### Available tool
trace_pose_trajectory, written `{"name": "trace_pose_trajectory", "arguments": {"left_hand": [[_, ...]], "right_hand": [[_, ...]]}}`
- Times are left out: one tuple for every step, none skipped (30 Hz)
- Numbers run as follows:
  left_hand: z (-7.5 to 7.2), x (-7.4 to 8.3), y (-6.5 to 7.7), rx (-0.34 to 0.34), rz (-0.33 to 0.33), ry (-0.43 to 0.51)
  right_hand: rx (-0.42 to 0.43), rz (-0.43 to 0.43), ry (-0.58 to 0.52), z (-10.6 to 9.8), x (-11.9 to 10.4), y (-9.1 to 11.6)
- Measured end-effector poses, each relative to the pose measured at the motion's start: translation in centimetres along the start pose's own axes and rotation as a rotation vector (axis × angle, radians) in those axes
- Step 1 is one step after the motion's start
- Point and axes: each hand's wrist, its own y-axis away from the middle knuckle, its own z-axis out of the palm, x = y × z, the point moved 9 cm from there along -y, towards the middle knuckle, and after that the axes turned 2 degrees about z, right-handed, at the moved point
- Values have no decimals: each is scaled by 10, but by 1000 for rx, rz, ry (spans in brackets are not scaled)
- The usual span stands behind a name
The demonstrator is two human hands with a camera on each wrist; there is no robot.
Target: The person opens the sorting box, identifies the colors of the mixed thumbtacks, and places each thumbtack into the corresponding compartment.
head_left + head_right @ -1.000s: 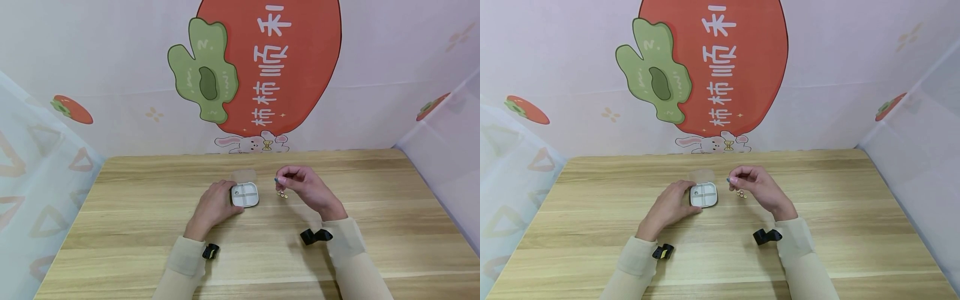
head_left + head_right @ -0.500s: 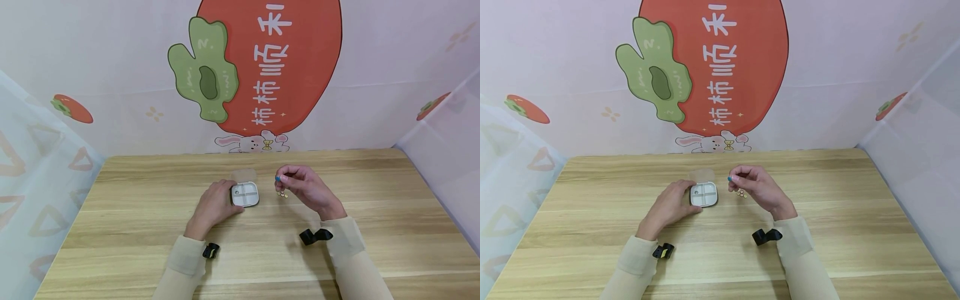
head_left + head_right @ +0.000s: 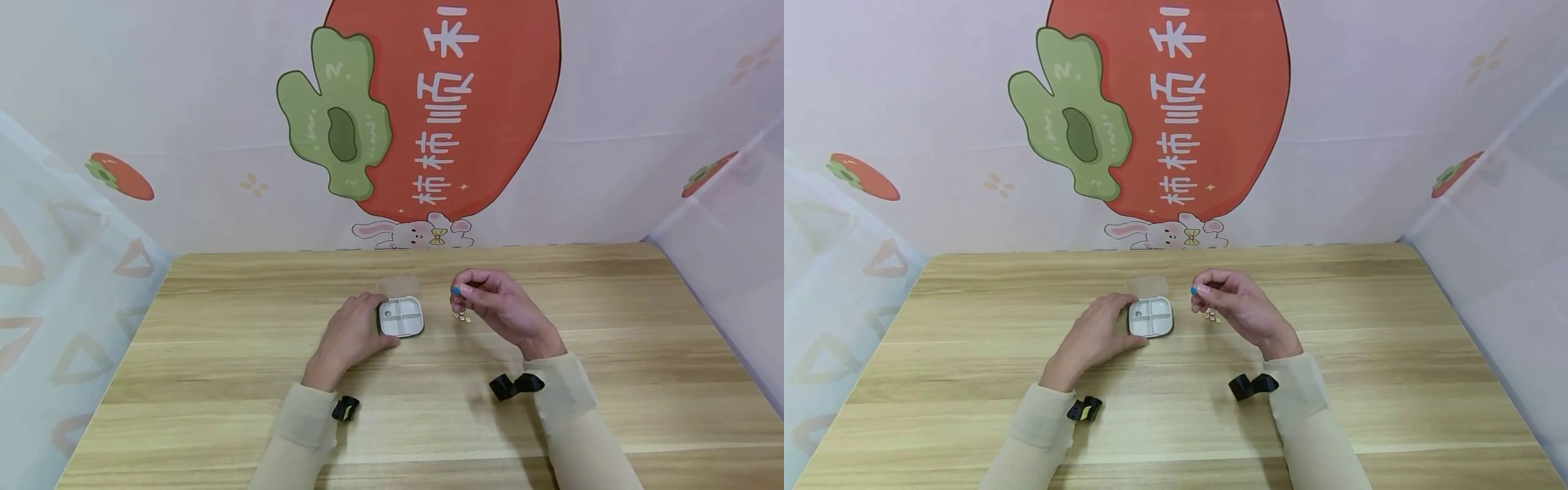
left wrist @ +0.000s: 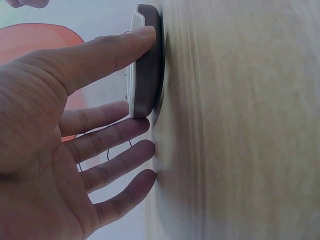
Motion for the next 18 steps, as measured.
{"name": "trace_pose_trajectory", "arguments": {"left_hand": [[0, 0, 0, 0, 0, 0], [0, 0, 0, 0, 1, 0], [0, 0, 0, 2, 2, 0], [0, 0, 0, 3, 3, 2], [0, 0, 0, 6, 4, 2], [0, 0, 0, 8, 6, 2], [0, 1, 0, 10, 7, 3], [-1, 1, 0, 12, 9, 2], [-1, 1, 0, 14, 10, 2], [-1, 1, 0, 16, 12, 2], [-1, 1, 0, 18, 14, 2], [-1, 1, 0, 19, 15, 3], [-1, 1, 0, 21, 17, 3], [-1, 1, 0, 23, 19, 4], [-1, 1, 0, 24, 20, 5], [-1, 1, 0, 25, 21, 7], [-1, 2, 0, 26, 21, 8], [-1, 2, 0, 27, 22, 8]], "right_hand": [[0, 2, -1, 0, 0, 0], [0, 2, -1, 0, 0, 0], [3, 6, -4, 0, 1, 0], [6, 9, -3, 0, 1, 0], [10, 11, -1, -1, 1, 0], [17, 15, 4, -1, 2, 0], [24, 18, 12, -2, 3, 0], [33, 23, 22, -2, 4, 0], [43, 29, 35, -3, 5, 0], [56, 36, 52, -3, 6, -1], [69, 44, 71, -4, 7, -1], [84, 52, 93, -4, 9, -1], [102, 63, 114, -5, 11, -2], [121, 75, 135, -6, 12, -2], [142, 88, 157, -7, 14, -2], [166, 104, 184, -8, 16, -3], [186, 118, 214, -9, 18, -3], [209, 135, 250, -10, 20, -4]]}}
